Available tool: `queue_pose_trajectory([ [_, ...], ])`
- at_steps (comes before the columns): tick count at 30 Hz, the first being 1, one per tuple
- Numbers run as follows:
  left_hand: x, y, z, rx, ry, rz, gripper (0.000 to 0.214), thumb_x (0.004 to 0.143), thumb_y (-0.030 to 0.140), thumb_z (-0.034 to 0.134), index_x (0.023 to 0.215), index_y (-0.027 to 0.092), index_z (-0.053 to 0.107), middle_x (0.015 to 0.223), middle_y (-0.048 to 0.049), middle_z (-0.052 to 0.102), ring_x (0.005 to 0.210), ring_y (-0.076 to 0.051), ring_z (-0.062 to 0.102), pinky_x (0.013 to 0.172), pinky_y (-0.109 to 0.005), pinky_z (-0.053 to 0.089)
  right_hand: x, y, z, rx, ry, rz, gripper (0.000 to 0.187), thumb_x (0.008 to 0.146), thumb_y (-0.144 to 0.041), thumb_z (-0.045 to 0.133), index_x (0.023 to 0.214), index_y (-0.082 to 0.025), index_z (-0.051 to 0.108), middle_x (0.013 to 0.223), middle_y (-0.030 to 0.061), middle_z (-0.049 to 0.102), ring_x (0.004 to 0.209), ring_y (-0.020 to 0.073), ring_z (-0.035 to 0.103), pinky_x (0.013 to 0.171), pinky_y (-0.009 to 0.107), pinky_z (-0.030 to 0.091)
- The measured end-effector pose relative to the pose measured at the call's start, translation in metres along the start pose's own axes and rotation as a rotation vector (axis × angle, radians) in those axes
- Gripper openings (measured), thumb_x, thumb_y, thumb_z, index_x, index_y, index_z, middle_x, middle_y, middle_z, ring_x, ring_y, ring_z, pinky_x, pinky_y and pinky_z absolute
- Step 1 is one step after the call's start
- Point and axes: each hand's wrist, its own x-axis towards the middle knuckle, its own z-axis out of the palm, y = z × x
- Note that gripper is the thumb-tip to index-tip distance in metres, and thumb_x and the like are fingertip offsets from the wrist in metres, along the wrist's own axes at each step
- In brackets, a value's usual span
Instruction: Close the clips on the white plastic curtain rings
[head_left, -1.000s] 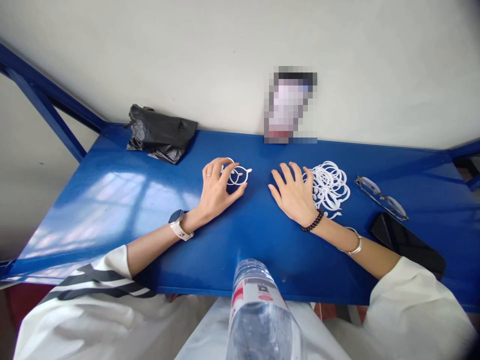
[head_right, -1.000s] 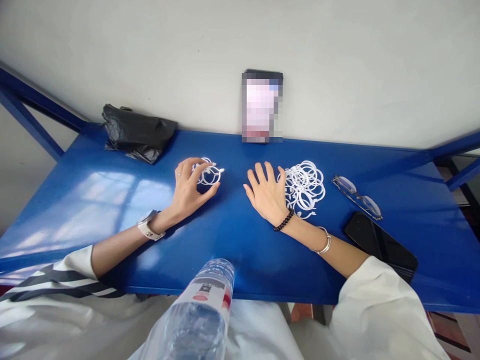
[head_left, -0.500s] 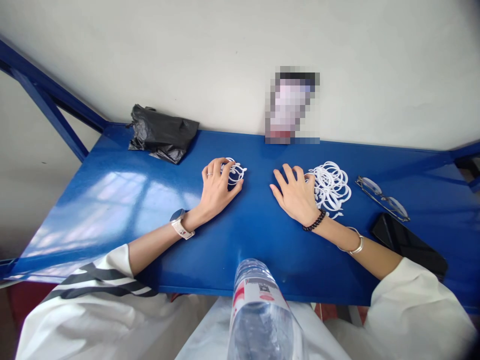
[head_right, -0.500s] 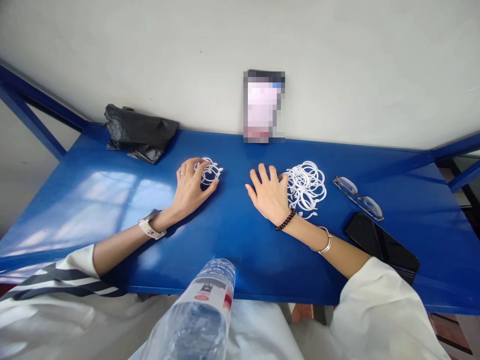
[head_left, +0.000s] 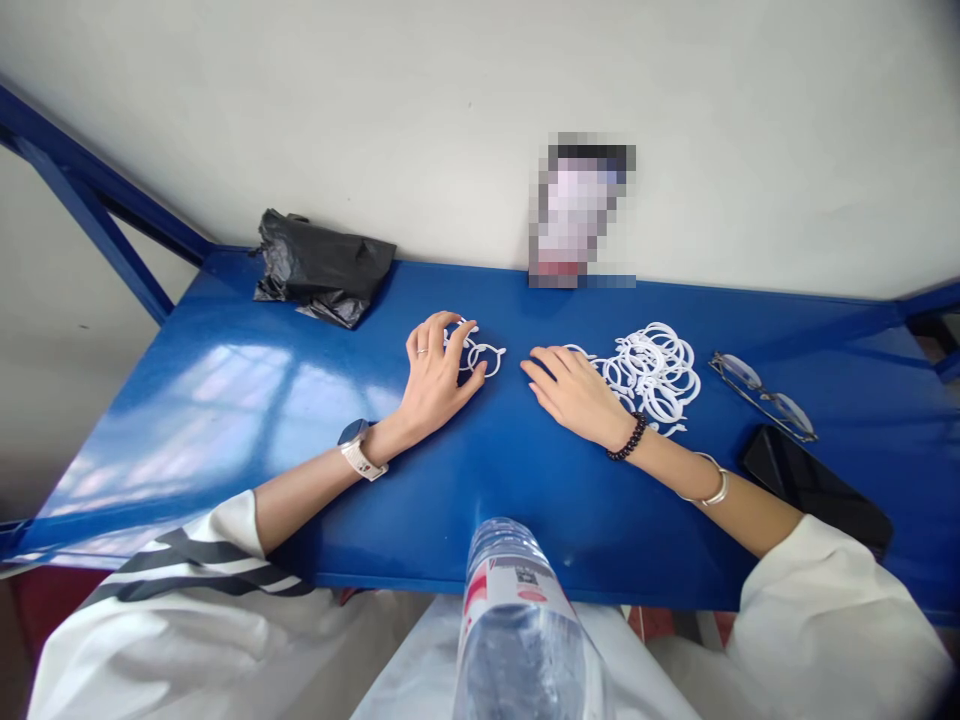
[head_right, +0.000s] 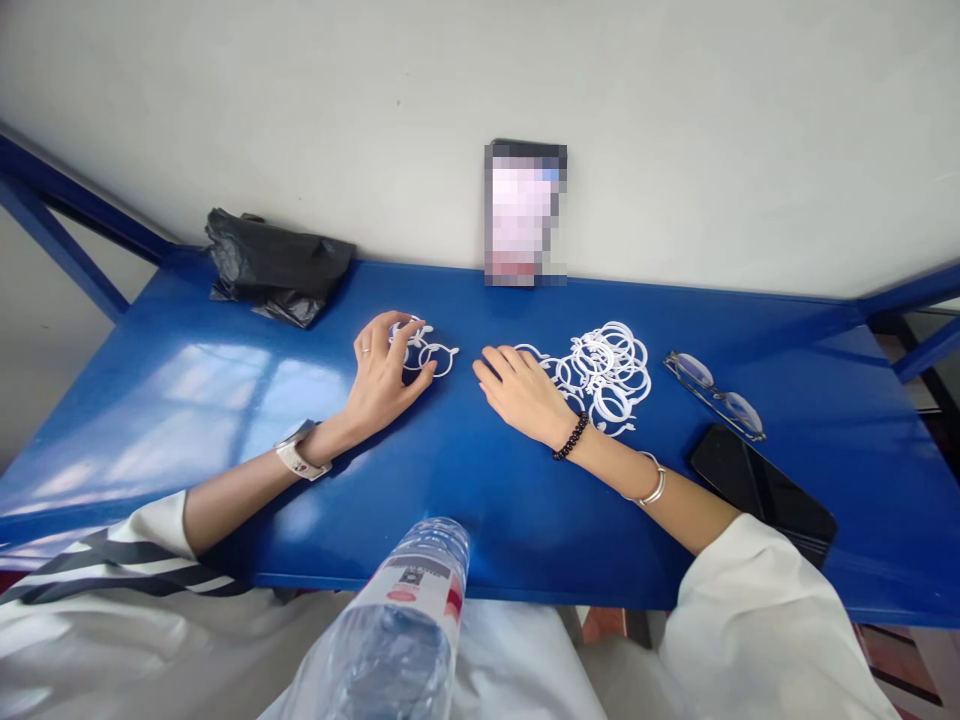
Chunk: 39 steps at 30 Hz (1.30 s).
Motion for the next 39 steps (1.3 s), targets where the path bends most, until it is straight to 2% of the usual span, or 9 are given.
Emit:
queue_pose_trajectory([
  [6,0.0,0.003,-0.002,-0.015,-0.03,0.129,0.033,0.093,0.024,0.053,0.126,0.019,0.055,0.135,-0.018,0.051,0.134,-0.034,0.043,0.108,-0.055,0.036,-0.002,0.002,0.005,0.084,0.051,-0.243,0.036,0.097,-0.007,0.038,0.118,-0.012,0.067,0.119,0.0155,0.067,0.112,0.0265,0.059,0.096,0.044,0.053],
  [11,0.001,0.005,-0.005,-0.073,-0.147,0.251,0.026,0.092,0.023,0.054,0.117,0.021,0.063,0.133,-0.0155,0.055,0.133,-0.034,0.045,0.107,-0.056,0.038,-0.004,0.004,0.009,0.2,0.048,-0.269,0.042,0.096,-0.004,0.035,0.119,-0.015,0.067,0.122,0.0149,0.067,0.117,0.0259,0.058,0.096,0.046,0.055],
  [16,0.001,0.004,-0.004,-0.052,-0.178,0.329,0.023,0.093,0.022,0.052,0.111,0.02,0.066,0.131,-0.0152,0.058,0.133,-0.034,0.046,0.108,-0.056,0.038,-0.005,0.003,0.008,0.17,0.065,-0.303,0.043,0.095,-0.002,0.033,0.118,-0.015,0.067,0.12,0.0131,0.067,0.117,0.0246,0.058,0.096,0.043,0.054],
  [19,0.002,0.003,-0.003,-0.023,-0.153,0.265,0.022,0.094,0.02,0.049,0.107,0.018,0.067,0.129,-0.0159,0.06,0.131,-0.033,0.048,0.108,-0.058,0.037,-0.004,0.001,0.003,0.127,0.078,-0.243,0.039,0.095,-0.005,0.037,0.12,-0.015,0.065,0.122,0.0136,0.066,0.117,0.0265,0.057,0.096,0.044,0.051],
  [22,0.002,0.004,-0.004,-0.017,-0.147,0.194,0.023,0.094,0.02,0.048,0.108,0.018,0.067,0.129,-0.0164,0.059,0.131,-0.033,0.047,0.107,-0.058,0.037,-0.002,-0.002,-0.002,0.129,0.097,-0.07,0.036,0.095,-0.013,0.043,0.126,-0.015,0.061,0.127,0.0155,0.063,0.119,0.0298,0.055,0.097,0.048,0.047],
  [27,0.002,0.004,-0.005,-0.022,-0.163,0.192,0.022,0.093,0.019,0.048,0.108,0.018,0.065,0.13,-0.0158,0.058,0.131,-0.033,0.046,0.106,-0.057,0.039,-0.001,-0.003,-0.003,0.16,0.129,0.153,0.041,0.092,-0.029,0.053,0.13,-0.014,0.055,0.129,0.018,0.061,0.117,0.0338,0.055,0.096,0.05,0.044],
  [33,0.001,0.003,-0.003,-0.03,-0.157,0.225,0.024,0.094,0.019,0.048,0.11,0.019,0.065,0.13,-0.0161,0.058,0.132,-0.033,0.046,0.105,-0.057,0.04,-0.002,-0.001,-0.002,0.258,0.102,0.097,0.037,0.095,-0.023,0.048,0.131,-0.015,0.053,0.126,0.0166,0.062,0.113,0.0301,0.058,0.093,0.045,0.046],
  [36,0.001,0.002,-0.003,-0.032,-0.137,0.265,0.025,0.094,0.019,0.049,0.113,0.02,0.065,0.129,-0.0151,0.059,0.131,-0.033,0.048,0.106,-0.057,0.039,-0.002,0.0,-0.001,0.308,0.1,0.036,0.035,0.098,-0.028,0.048,0.131,-0.015,0.052,0.126,0.0167,0.062,0.111,0.0286,0.059,0.088,0.042,0.048],
  [39,0.001,0.003,-0.004,-0.06,-0.146,0.357,0.028,0.093,0.018,0.051,0.118,0.022,0.065,0.131,-0.0143,0.058,0.132,-0.032,0.047,0.107,-0.055,0.04,-0.002,0.001,0.0,0.353,0.1,-0.013,0.037,0.1,-0.035,0.049,0.131,-0.016,0.051,0.127,0.0165,0.061,0.112,0.028,0.06,0.09,0.043,0.05],
])
